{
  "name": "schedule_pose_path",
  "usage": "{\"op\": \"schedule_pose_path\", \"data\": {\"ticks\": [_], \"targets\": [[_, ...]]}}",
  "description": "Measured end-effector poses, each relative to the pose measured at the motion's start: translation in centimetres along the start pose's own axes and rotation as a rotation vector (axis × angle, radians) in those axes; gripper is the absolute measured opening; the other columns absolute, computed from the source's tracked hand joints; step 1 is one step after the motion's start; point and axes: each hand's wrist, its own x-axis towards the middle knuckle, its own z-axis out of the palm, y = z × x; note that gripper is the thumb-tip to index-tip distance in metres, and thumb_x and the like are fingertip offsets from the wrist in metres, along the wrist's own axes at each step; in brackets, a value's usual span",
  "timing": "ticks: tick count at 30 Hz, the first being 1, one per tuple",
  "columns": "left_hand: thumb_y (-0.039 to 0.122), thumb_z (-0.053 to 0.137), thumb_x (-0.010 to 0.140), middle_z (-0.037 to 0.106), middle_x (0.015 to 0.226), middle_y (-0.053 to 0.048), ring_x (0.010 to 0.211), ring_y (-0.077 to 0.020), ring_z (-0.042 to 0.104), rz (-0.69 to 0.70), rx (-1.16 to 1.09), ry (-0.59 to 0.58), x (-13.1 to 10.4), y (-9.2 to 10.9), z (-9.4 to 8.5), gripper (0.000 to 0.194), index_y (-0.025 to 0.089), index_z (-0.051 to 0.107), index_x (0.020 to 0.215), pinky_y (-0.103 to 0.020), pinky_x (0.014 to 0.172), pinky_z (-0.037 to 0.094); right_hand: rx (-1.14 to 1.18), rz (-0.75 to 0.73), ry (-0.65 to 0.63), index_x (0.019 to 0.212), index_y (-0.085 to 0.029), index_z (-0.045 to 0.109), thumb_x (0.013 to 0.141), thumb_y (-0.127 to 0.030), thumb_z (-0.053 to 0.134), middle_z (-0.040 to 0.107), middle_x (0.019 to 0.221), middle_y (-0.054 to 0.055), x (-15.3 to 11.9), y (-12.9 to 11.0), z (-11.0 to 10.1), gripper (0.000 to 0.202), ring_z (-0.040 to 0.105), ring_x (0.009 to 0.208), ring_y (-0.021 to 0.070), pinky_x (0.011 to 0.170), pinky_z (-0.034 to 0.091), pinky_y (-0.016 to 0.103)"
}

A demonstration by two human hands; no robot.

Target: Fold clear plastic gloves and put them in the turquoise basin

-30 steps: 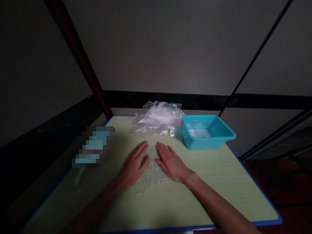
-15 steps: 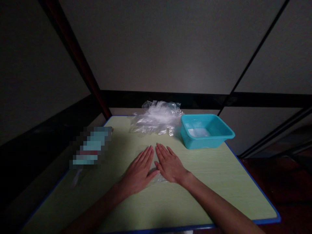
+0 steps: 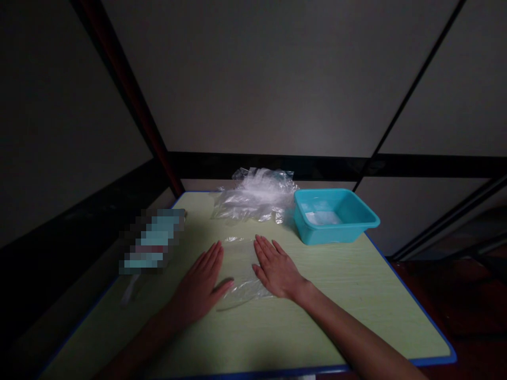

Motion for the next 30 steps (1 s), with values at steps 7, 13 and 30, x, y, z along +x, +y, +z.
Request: {"op": "schedule_pose_path", "data": {"ticks": [7,13,30], "targets": [[0.049,0.038,0.081,0.034,0.134,-0.021,0.125,-0.0273,0.028,-0.03,-0.074,0.002,-0.5,-0.4,-0.3,0.066,0.005,0.028,0.13,-0.043,0.097,0.031,0.068,-0.011,0.004,0.136,-0.007,0.018,0.09,-0.033,0.026,0.015,0.141,0.014,0.0,0.2,-0.2,0.054,0.014,0.13,0.0206,0.104,0.022,0.041],[0.033,0.032,0.087,0.025,0.14,-0.012,0.129,-0.0193,0.021,0.062,-0.18,-0.03,-0.4,-0.7,-1.1,0.055,0.011,0.016,0.136,-0.037,0.102,0.027,0.103,-0.066,0.007,0.138,-0.011,0.007,0.092,-0.033,0.023,0.009,0.143,0.011,-0.4,0.6,-0.9,0.054,0.007,0.131,0.0181,0.105,0.018,0.041],[0.031,0.022,0.089,0.035,0.136,-0.007,0.125,-0.0155,0.031,-0.132,-0.751,0.019,-0.2,-0.8,-2.4,0.046,0.013,0.035,0.13,-0.036,0.104,0.025,0.295,-0.119,-0.036,0.137,-0.015,0.016,0.092,-0.033,0.025,0.018,0.142,0.009,-0.7,1.6,-2.2,0.049,0.014,0.13,0.0168,0.104,0.021,0.04]]}}
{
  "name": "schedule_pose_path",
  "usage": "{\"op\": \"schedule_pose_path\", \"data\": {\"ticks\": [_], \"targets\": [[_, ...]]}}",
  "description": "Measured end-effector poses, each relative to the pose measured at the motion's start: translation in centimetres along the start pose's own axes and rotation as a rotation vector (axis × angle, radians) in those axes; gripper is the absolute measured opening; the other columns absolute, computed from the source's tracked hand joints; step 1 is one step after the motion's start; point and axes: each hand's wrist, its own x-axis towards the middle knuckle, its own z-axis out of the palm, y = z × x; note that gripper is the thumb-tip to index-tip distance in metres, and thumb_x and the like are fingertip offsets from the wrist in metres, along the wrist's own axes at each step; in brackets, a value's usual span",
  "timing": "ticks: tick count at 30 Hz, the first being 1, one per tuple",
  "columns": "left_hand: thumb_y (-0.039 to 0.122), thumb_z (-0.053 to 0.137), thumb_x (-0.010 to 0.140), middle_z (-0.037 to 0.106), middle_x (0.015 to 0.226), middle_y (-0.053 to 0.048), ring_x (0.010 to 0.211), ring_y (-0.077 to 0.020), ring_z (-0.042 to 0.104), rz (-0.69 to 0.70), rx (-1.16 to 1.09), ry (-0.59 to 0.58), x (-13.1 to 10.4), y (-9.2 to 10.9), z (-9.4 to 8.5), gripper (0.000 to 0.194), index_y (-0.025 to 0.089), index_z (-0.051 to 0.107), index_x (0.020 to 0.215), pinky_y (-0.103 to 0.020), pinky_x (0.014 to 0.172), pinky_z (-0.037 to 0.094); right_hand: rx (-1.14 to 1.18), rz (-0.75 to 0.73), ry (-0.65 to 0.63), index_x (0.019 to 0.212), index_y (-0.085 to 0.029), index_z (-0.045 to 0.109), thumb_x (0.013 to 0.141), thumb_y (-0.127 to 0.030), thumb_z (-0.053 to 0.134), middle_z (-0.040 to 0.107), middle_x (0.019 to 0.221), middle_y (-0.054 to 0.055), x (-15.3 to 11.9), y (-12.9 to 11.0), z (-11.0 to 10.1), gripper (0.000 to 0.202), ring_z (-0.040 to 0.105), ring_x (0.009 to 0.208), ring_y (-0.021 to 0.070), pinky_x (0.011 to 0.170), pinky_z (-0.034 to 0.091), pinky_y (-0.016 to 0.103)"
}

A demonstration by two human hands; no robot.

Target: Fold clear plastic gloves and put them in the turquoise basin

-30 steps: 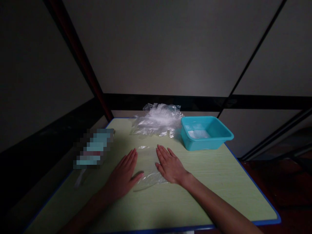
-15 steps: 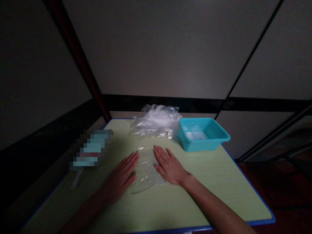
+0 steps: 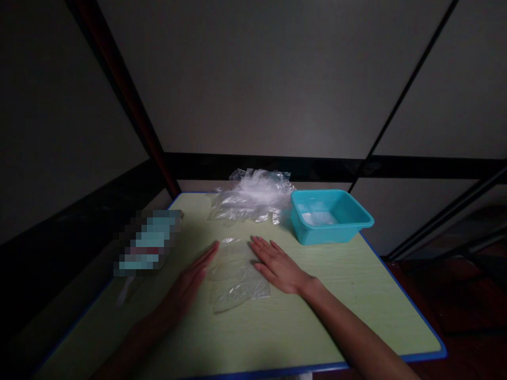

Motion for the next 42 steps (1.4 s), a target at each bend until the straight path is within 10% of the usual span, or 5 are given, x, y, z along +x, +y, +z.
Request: {"op": "schedule_pose_path", "data": {"ticks": [7,13,42], "targets": [[0.038,0.026,0.089,0.063,0.107,-0.009,0.105,-0.0217,0.054,-0.14,-0.342,0.115,-0.2,0.4,-0.3,0.046,0.013,0.063,0.099,-0.041,0.094,0.039,-0.055,-0.247,0.097,0.105,-0.017,0.057,0.091,-0.029,0.034,0.059,0.105,0.007,-1.5,0.4,-1.7,0.028,0.052,0.099,0.0163,0.083,0.043,0.032],[0.04,0.025,0.088,0.066,0.098,-0.007,0.101,-0.0213,0.056,-0.114,-0.301,0.062,0.0,0.5,-0.3,0.049,0.014,0.067,0.085,-0.042,0.095,0.037,-0.326,-0.372,0.148,0.077,-0.017,0.061,0.091,-0.021,0.038,0.058,0.068,0.002,-4.0,-0.1,-1.5,0.026,0.051,0.065,0.0137,0.054,0.037,0.028],[0.042,0.028,0.088,0.067,0.089,-0.01,0.085,-0.0208,0.062,-0.121,-0.363,0.03,0.3,0.3,0.1,0.046,0.012,0.063,0.092,-0.037,0.079,0.048,-0.425,-0.488,0.155,0.071,-0.016,0.056,0.089,-0.012,0.034,0.058,0.067,0.002,-4.6,-0.7,-0.9,0.029,0.049,0.06,0.0135,0.054,0.037,0.028]]}}
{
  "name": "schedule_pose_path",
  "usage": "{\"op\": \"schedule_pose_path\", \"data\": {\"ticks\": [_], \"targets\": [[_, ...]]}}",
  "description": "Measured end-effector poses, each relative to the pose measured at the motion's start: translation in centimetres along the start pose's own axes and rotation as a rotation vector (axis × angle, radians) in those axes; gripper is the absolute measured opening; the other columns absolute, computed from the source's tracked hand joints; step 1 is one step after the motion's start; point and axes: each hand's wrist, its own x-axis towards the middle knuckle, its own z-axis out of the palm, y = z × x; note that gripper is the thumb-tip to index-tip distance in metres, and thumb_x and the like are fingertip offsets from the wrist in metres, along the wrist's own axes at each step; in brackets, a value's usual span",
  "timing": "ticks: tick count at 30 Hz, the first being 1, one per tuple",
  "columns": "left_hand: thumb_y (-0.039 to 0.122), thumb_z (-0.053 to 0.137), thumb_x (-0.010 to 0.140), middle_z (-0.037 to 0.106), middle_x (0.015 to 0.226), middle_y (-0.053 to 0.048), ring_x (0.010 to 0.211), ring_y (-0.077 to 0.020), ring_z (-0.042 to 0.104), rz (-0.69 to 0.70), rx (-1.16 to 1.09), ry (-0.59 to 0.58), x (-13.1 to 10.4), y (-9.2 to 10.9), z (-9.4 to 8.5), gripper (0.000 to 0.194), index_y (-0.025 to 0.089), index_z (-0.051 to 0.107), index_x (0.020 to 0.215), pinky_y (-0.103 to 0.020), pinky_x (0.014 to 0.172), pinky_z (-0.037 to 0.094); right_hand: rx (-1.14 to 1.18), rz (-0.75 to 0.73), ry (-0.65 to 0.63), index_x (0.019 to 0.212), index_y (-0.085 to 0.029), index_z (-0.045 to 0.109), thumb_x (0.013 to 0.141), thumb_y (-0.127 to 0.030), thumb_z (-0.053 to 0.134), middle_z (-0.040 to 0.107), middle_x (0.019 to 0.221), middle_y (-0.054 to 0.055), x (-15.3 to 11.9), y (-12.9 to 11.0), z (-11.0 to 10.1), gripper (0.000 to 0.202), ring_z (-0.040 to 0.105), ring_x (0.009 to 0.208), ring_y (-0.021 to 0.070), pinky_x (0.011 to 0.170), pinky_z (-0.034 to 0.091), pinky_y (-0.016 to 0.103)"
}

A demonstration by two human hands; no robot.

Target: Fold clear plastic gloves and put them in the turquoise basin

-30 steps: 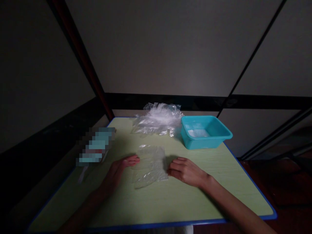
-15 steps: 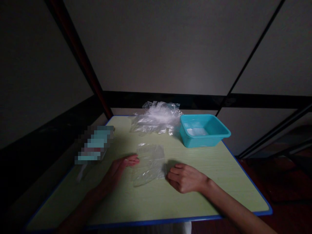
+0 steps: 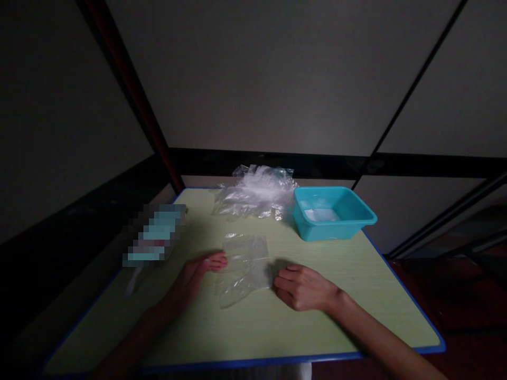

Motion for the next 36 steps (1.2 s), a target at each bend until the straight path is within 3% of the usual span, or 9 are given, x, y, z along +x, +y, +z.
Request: {"op": "schedule_pose_path", "data": {"ticks": [5,13,21,28,36], "targets": [[0.043,0.031,0.086,0.067,0.09,-0.01,0.089,-0.0214,0.06,-0.01,0.002,-0.003,0.0,0.3,0.0,0.046,0.013,0.064,0.08,-0.036,0.082,0.046,0.019,0.001,-0.022,0.074,-0.016,0.056,0.089,-0.014,0.036,0.057,0.068,0.002,-0.8,0.1,0.2,0.025,0.048,0.062,0.0133,0.054,0.036,0.028],[0.039,0.034,0.086,0.067,0.088,-0.009,0.081,-0.0195,0.062,-0.014,-0.04,0.008,0.1,0.1,0.0,0.04,0.012,0.061,0.096,-0.033,0.075,0.049,0.102,0.102,-0.099,0.107,-0.013,0.054,0.09,-0.016,0.035,0.057,0.076,0.004,-2.0,-0.6,0.5,0.025,0.049,0.07,0.015,0.058,0.038,0.029],[0.04,0.031,0.086,0.067,0.089,-0.009,0.085,-0.0198,0.061,-0.016,-0.018,0.001,0.1,0.1,0.0,0.042,0.013,0.063,0.085,-0.034,0.078,0.048,0.129,0.21,-0.001,0.081,-0.014,0.058,0.09,-0.017,0.038,0.057,0.072,0.003,-2.2,-0.8,0.0,0.022,0.049,0.064,0.0127,0.055,0.036,0.028],[0.038,0.031,0.087,0.067,0.088,-0.009,0.079,-0.0189,0.063,-0.012,-0.015,0.007,0.2,0.0,0.1,0.041,0.011,0.061,0.091,-0.033,0.073,0.049,0.017,0.013,0.079,0.064,-0.015,0.054,0.088,-0.012,0.036,0.053,0.059,0.0,-0.3,-0.7,-0.2,0.031,0.045,0.054,0.0119,0.049,0.031,0.029],[0.042,0.032,0.087,0.067,0.088,-0.009,0.083,-0.02,0.062,-0.004,-0.031,0.008,0.1,-0.1,0.1,0.042,0.013,0.062,0.092,-0.034,0.076,0.049,-0.012,-0.024,0.019,0.076,-0.014,0.057,0.088,-0.011,0.036,0.058,0.066,0.002,0.3,-0.3,0.3,0.024,0.049,0.058,0.0126,0.053,0.036,0.028]]}}
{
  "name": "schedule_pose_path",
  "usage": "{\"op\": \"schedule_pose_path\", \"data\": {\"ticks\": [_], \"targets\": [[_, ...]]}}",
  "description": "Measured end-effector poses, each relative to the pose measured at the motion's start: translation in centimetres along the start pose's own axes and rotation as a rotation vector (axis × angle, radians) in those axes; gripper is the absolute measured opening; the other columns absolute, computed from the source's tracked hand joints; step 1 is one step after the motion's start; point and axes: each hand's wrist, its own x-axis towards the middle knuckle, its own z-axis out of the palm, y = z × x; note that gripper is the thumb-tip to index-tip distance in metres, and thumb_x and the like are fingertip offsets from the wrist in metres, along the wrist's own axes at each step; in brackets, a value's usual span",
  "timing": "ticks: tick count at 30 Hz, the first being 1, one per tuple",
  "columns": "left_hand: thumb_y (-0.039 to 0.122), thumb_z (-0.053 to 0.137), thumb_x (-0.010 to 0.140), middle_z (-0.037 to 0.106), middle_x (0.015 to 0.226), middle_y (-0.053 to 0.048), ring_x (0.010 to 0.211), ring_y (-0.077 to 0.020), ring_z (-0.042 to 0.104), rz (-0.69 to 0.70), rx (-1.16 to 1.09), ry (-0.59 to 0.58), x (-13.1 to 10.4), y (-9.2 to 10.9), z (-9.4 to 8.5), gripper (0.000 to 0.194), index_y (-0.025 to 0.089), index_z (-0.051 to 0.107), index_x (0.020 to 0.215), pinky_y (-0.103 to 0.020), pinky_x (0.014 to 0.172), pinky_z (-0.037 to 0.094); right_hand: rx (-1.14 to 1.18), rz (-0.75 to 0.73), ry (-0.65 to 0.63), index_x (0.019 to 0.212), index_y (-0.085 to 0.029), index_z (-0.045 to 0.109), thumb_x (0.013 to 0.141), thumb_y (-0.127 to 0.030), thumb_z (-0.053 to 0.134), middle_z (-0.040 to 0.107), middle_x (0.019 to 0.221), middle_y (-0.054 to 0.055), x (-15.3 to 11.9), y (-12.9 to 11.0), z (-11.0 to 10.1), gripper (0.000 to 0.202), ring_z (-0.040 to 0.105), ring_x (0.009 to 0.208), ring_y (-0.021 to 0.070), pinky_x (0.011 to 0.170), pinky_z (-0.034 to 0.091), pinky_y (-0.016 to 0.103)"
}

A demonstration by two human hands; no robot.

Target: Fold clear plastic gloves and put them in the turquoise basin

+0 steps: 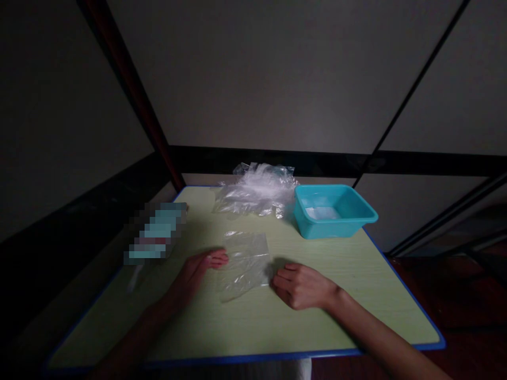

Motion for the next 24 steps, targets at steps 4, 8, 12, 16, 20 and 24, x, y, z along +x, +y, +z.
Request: {"op": "schedule_pose_path", "data": {"ticks": [4,8,12,16,20,24], "targets": [[0.043,0.034,0.086,0.067,0.087,-0.008,0.079,-0.0192,0.063,-0.013,-0.026,0.001,0.1,0.0,0.0,0.042,0.012,0.061,0.094,-0.033,0.074,0.049,-0.005,0.004,-0.021,0.074,-0.015,0.056,0.089,-0.013,0.034,0.058,0.067,0.002,0.0,0.0,0.2,0.027,0.05,0.059,0.0129,0.053,0.039,0.028],[0.044,0.035,0.085,0.067,0.086,-0.009,0.078,-0.019,0.063,-0.027,-0.043,-0.003,0.1,-0.1,0.0,0.043,0.011,0.06,0.098,-0.031,0.072,0.049,-0.031,0.01,-0.016,0.071,-0.015,0.057,0.088,-0.012,0.034,0.059,0.069,0.004,-0.2,-0.1,0.3,0.028,0.052,0.059,0.0134,0.053,0.041,0.028],[0.042,0.033,0.087,0.067,0.087,-0.009,0.079,-0.0189,0.062,-0.02,-0.032,-0.007,0.0,-0.2,0.0,0.043,0.011,0.059,0.099,-0.031,0.073,0.048,-0.024,0.007,-0.006,0.088,-0.011,0.058,0.089,-0.009,0.029,0.063,0.098,0.01,-0.6,-0.1,0.4,0.029,0.057,0.067,0.012,0.059,0.048,0.025],[0.041,0.031,0.087,0.066,0.089,-0.01,0.081,-0.0192,0.062,-0.02,-0.035,-0.008,-0.1,-0.3,0.1,0.043,0.011,0.06,0.098,-0.031,0.075,0.048,0.011,-0.027,-0.01,0.101,-0.008,0.056,0.089,-0.009,0.026,0.061,0.105,0.013,-0.8,0.0,0.2,0.032,0.06,0.079,0.0132,0.063,0.051,0.025],[0.042,0.034,0.086,0.067,0.088,-0.009,0.082,-0.0195,0.062,-0.028,-0.052,0.0,-0.1,0.0,0.2,0.042,0.012,0.061,0.095,-0.032,0.076,0.048,0.041,-0.037,-0.02,0.105,-0.007,0.055,0.089,-0.008,0.027,0.06,0.108,0.012,-0.4,0.2,0.0,0.032,0.059,0.088,0.0146,0.07,0.051,0.026],[0.039,0.033,0.087,0.067,0.088,-0.009,0.08,-0.0191,0.062,-0.03,-0.052,0.003,-0.1,0.2,0.1,0.04,0.012,0.06,0.097,-0.032,0.074,0.048,0.043,-0.009,0.0,0.1,-0.01,0.059,0.09,-0.012,0.033,0.064,0.098,0.008,0.1,1.0,0.6,0.027,0.059,0.079,0.0145,0.064,0.051,0.026]]}}
